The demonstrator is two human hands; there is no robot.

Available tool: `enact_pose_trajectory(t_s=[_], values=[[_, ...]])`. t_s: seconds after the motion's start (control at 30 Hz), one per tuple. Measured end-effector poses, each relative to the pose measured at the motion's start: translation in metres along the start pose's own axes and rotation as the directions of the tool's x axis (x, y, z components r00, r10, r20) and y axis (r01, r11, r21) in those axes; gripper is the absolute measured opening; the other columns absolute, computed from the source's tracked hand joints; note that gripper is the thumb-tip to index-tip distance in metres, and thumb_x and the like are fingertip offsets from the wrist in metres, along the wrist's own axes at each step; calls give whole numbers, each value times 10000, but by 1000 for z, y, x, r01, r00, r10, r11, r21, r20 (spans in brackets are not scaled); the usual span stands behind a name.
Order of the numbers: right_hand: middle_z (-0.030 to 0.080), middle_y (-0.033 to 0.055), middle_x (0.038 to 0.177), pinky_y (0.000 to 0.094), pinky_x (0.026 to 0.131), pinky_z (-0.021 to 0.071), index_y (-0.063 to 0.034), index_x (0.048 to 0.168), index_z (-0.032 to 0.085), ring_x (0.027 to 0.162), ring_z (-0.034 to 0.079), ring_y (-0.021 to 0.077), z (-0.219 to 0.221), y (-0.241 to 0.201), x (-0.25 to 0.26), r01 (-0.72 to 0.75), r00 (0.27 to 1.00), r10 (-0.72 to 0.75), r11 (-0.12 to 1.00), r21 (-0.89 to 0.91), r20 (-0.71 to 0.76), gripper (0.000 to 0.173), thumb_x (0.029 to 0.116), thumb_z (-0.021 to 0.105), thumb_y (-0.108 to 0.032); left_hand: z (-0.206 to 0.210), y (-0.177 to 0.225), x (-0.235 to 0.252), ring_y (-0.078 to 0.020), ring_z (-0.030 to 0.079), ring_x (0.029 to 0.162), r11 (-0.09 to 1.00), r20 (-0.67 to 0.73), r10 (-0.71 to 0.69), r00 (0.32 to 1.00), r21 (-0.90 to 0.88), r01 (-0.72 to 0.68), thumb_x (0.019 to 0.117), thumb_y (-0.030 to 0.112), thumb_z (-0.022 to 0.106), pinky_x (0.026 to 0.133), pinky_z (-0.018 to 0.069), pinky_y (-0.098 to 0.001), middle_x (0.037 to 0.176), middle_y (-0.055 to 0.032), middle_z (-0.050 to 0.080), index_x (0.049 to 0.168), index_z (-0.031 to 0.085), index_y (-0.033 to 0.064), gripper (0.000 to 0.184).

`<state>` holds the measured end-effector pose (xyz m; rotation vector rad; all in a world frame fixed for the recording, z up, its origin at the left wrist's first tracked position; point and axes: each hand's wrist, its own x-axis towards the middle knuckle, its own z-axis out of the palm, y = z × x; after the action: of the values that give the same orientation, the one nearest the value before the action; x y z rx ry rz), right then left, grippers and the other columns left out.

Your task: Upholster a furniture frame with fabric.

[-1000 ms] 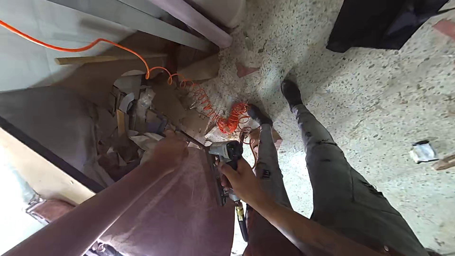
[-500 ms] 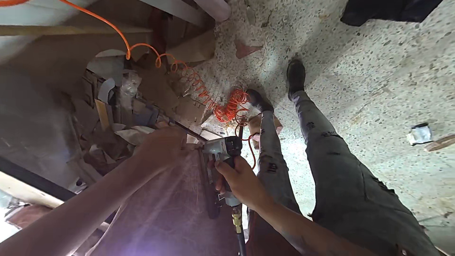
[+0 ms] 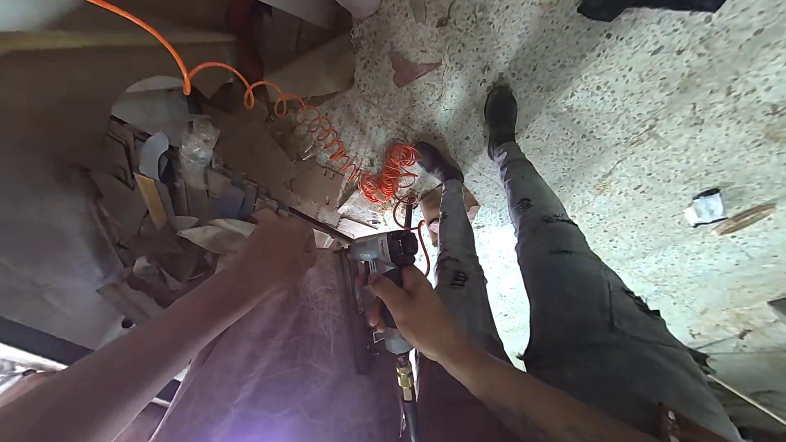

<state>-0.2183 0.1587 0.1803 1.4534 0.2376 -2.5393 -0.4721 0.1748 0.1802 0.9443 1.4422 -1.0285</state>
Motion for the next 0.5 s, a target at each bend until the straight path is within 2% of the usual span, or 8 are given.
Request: enact_pose_trajectory(t_s=[0.13,0.17,0.27,0.4,0.5], values=[[687,152,734,371,611,619,-74,1167,645,595,690,250,9,2,3,4,999,-3,1000,-19,46,305,1069,541,-343,1,-3,4,-218,652,867,1000,-34,14,999,-1,-14,863,488,791,806,552,-522,927,0,674,870,735,225,270],[687,147,737,366,608,619,-79,1170,638,598,691,248,11,2,4,-1,999,2,1000,-28,51,305,1068,544,-350,2,-6,5,-215,650,847,999,-40,35,999,-8,-35,843,495,808,798,556,-524,908,4,667,871,720,223,287],[687,145,744,356,604,614,-85,1177,612,603,694,241,16,0,6,-19,998,22,999,-39,63,299,1064,551,-355,2,-15,10,-176,664,844,996,-29,59,998,-69,-61,846,472,813,848,542,-524,854,52,701,884,730,263,228],[690,154,756,356,603,615,-82,1183,612,606,695,246,19,-4,5,-33,997,35,999,-29,74,298,1071,535,-348,1,-29,11,-143,695,822,976,3,67,998,-210,-65,884,428,798,773,592,-500,874,73,725,938,744,283,164],[680,163,746,352,591,606,-66,1180,608,588,683,245,20,-6,5,-27,997,28,1000,-12,75,288,1078,519,-320,4,-36,14,-124,699,812,958,-12,93,996,-273,-93,898,363,796,767,609,-478,870,82,726,951,742,280,112]])
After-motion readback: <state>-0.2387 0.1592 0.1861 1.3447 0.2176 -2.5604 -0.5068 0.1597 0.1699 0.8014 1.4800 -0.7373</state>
